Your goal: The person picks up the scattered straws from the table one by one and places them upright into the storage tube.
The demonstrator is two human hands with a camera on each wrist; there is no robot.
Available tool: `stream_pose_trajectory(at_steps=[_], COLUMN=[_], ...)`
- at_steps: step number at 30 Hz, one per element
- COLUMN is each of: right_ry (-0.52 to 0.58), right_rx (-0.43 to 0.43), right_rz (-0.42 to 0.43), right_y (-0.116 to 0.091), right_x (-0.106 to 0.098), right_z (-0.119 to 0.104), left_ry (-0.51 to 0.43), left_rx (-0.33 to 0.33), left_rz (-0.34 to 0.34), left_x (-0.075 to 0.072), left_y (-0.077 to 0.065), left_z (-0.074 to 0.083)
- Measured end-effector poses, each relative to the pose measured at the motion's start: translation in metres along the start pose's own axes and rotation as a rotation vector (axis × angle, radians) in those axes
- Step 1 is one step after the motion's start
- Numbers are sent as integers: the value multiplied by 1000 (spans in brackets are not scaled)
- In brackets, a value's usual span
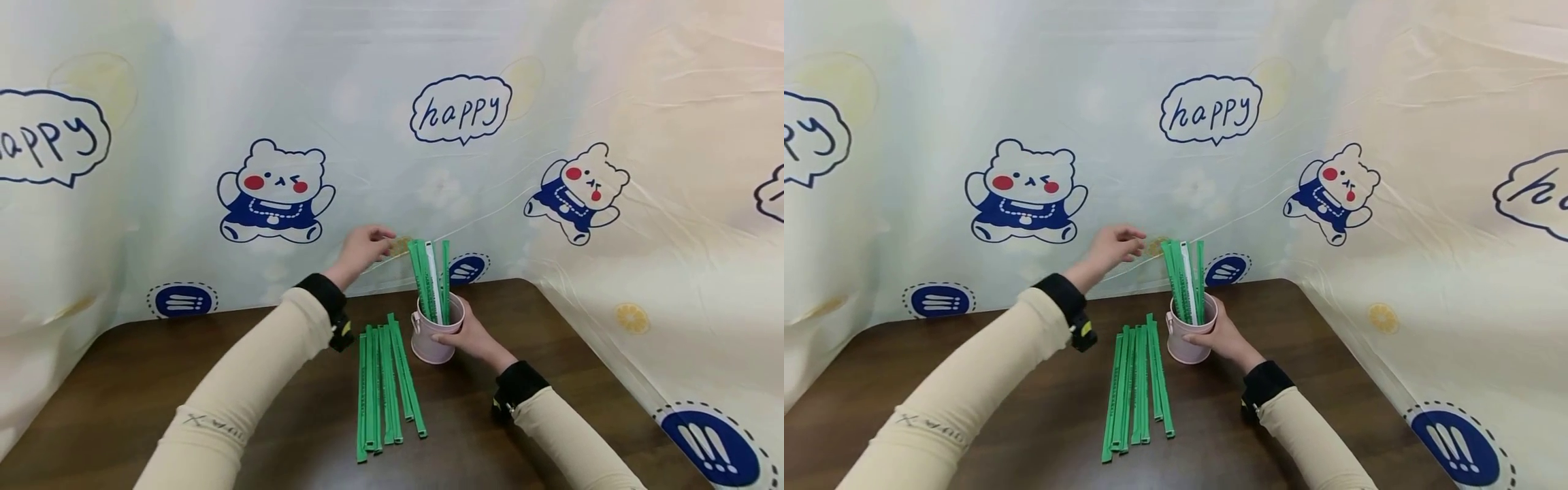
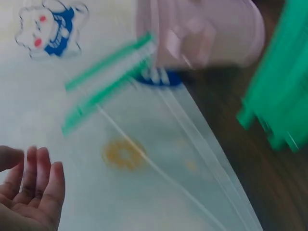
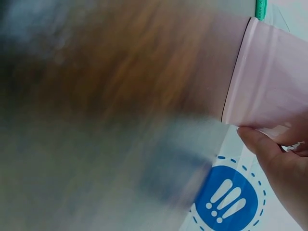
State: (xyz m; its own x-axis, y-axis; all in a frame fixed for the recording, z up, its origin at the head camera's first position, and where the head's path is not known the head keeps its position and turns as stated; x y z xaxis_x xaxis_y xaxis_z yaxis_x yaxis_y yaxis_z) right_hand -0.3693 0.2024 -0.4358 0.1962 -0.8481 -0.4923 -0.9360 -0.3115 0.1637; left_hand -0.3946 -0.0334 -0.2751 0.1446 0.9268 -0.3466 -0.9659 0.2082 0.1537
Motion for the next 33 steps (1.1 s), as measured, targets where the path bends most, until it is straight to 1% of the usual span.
stream_pose_trajectory(at_steps=[3,5,8,10,12,15,16,17,20,22,23,27,33], right_ry=[-6,-7,-13,-16,-19,-19,-17,-17,-20,-16,-14,-5,-7], right_rx=[3,10,10,17,17,19,17,17,22,32,37,47,29], right_rz=[3,3,2,3,1,3,1,-1,-11,-17,-19,-17,-17], right_y=[-1,-2,-4,-5,-6,-6,-6,-6,-5,-5,-5,-3,-1], right_x=[-4,-6,-8,-9,-9,-8,-7,-7,-5,-4,-3,-2,-1], right_z=[-1,-1,-2,-2,-3,-1,-1,0,1,2,3,2,-2], left_ry=[57,79,96,126,185,279,315,333,360,375,369,361,405], left_rx=[-54,-93,-146,-176,-193,-198,-191,-198,-238,-278,-303,-340,-379], left_rz=[-16,-29,-28,-24,-24,-41,-59,-78,-144,-177,-179,-156,-128], left_x=[-21,-30,-38,-39,-36,-24,-19,-13,1,8,10,17,26], left_y=[-8,-14,-21,-26,-31,-40,-43,-46,-53,-56,-57,-58,-60], left_z=[-16,-30,-51,-65,-76,-92,-97,-103,-118,-127,-130,-137,-149])
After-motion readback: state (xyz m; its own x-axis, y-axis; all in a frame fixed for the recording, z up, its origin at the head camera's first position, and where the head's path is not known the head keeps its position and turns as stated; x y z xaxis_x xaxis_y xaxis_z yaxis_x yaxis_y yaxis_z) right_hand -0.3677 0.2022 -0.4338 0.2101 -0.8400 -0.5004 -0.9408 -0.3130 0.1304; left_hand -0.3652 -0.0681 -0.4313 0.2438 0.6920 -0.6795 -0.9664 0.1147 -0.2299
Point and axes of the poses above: each hand's wrist, its own y-axis towards the middle knuckle, its own x-axis out of the palm, z = x × y, the point moved 5 cm from there along y, towards the middle knuckle, and after that the axes turned 4 degrees about -y, right-handed, at the moved point
